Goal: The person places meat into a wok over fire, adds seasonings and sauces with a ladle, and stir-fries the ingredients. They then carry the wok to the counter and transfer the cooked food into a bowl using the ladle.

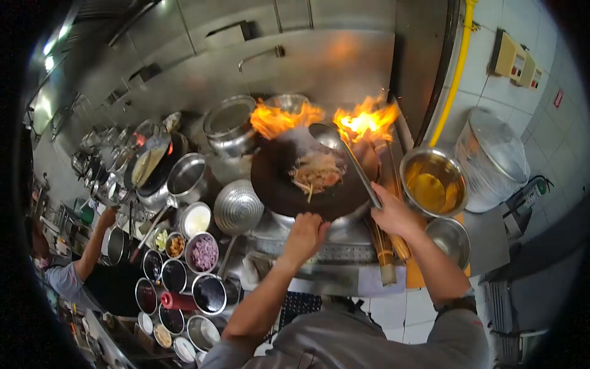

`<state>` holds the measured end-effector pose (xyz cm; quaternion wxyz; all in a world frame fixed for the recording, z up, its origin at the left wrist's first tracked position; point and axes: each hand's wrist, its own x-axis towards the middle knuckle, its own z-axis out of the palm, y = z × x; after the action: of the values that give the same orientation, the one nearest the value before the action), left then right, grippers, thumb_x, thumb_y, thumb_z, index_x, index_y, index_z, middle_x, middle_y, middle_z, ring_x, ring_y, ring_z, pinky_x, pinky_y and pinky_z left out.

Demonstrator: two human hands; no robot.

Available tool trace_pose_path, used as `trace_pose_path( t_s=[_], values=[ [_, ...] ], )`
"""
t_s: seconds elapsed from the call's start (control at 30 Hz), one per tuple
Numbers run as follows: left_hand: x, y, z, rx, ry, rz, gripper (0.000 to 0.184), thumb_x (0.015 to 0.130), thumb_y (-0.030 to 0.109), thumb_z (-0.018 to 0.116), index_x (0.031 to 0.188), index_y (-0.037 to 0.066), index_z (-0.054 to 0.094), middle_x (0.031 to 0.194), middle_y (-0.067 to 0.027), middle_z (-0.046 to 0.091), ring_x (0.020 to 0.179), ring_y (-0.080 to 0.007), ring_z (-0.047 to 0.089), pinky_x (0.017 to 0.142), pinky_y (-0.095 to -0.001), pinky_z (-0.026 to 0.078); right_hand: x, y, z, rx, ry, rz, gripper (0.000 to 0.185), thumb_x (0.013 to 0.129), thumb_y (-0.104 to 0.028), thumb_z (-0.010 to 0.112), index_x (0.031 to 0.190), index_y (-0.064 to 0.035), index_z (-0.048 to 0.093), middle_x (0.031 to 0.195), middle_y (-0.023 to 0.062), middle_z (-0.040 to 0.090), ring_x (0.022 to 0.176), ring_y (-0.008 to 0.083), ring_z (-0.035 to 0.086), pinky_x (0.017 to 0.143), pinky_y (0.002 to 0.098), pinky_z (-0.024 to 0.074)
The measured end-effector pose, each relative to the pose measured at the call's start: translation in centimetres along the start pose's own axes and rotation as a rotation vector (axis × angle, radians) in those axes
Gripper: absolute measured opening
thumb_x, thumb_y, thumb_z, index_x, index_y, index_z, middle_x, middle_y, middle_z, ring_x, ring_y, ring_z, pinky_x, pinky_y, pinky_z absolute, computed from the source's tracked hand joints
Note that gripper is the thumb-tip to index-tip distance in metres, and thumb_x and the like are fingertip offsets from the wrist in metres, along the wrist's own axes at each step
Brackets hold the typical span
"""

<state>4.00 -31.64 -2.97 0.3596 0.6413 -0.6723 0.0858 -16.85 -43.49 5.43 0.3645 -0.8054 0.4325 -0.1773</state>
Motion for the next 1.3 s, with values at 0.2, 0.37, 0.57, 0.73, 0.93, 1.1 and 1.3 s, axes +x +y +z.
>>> trace_pose_path(
  t_s=[0.2, 0.37, 0.57, 0.73, 0.93, 1.1, 1.3],
  values=[
    [1.0, 0.7, -0.8, -0.141, 0.019, -0.065, 0.018, 0.082, 0.017, 0.066, 0.080, 0.004, 0.055, 0.078, -0.0148, 0.053, 0.077, -0.0352, 0.051, 0.068, -0.0452, 0.043, -1.0, -2.4, 0.8, 0.723, -0.046, 0.175, 0.054, 0.084, 0.001, 0.053, 0.136, -0.0039, 0.037, 0.077, 0.0044, 0.051, 0.048, 0.0099, 0.048, 0.039, 0.0257, 0.0411],
    [-0.7, 1.0, -6.1, -0.021, 0.040, -0.049, 0.045, 0.080, 0.021, 0.070, 0.119, 0.002, 0.055, 0.119, -0.0210, 0.053, 0.107, -0.0391, 0.053, 0.089, -0.0439, 0.044, -3.5, -7.3, 2.3, 1.176, -0.184, 0.130, 0.055, 0.088, -0.002, 0.051, 0.139, -0.0077, 0.033, 0.079, 0.0055, 0.052, 0.048, 0.0084, 0.046, 0.039, 0.0255, 0.0400],
    [-12.5, 2.3, -17.0, -0.214, -0.093, -0.387, 0.053, 0.081, 0.023, 0.070, 0.125, 0.001, 0.052, 0.128, -0.0215, 0.050, 0.115, -0.0394, 0.051, 0.095, -0.0440, 0.043, -6.3, -14.7, 7.6, 0.955, -0.687, 0.124, 0.061, 0.088, -0.003, 0.052, 0.144, -0.0074, 0.028, 0.075, 0.0055, 0.051, 0.045, 0.0080, 0.045, 0.039, 0.0229, 0.0385],
    [-19.8, 4.1, -21.6, -0.277, -0.046, -0.660, 0.039, 0.082, 0.016, 0.069, 0.117, 0.002, 0.059, 0.119, -0.0168, 0.058, 0.106, -0.0334, 0.058, 0.090, -0.0382, 0.048, -6.5, -17.4, 16.9, 0.760, -1.006, 0.112, 0.058, 0.090, -0.004, 0.052, 0.143, -0.0088, 0.029, 0.072, 0.0024, 0.050, 0.046, 0.0070, 0.046, 0.039, 0.0219, 0.0392],
    [-25.3, 3.7, -23.4, -0.322, 0.107, -0.850, 0.035, 0.083, 0.015, 0.069, 0.113, 0.000, 0.060, 0.112, -0.0162, 0.062, 0.099, -0.0327, 0.062, 0.085, -0.0370, 0.049, -7.3, -19.9, 22.0, 0.650, -1.074, 0.181, 0.058, 0.090, -0.002, 0.051, 0.144, -0.0085, 0.029, 0.072, 0.0020, 0.050, 0.046, 0.0066, 0.046, 0.039, 0.0224, 0.0392],
    [-26.1, 3.3, -23.6, -0.326, 0.094, -0.850, 0.031, 0.083, 0.018, 0.068, 0.107, 0.000, 0.062, 0.108, -0.0162, 0.062, 0.095, -0.0329, 0.062, 0.081, -0.0370, 0.050, -7.5, -21.1, 26.9, 0.351, -1.091, -0.041, 0.060, 0.089, -0.006, 0.053, 0.143, -0.0071, 0.029, 0.070, 0.0031, 0.052, 0.048, 0.0086, 0.049, 0.043, 0.0248, 0.0416],
    [-27.3, 3.3, -24.1, -0.348, 0.125, -0.850, 0.031, 0.084, 0.017, 0.067, 0.108, -0.001, 0.061, 0.106, -0.0171, 0.062, 0.095, -0.0337, 0.062, 0.081, -0.0371, 0.050, -8.6, -21.2, 31.0, 0.159, -1.037, -0.168, 0.063, 0.084, -0.009, 0.056, 0.142, -0.0052, 0.031, 0.076, 0.0077, 0.059, 0.052, 0.0126, 0.054, 0.047, 0.0290, 0.0448]
  ],
)
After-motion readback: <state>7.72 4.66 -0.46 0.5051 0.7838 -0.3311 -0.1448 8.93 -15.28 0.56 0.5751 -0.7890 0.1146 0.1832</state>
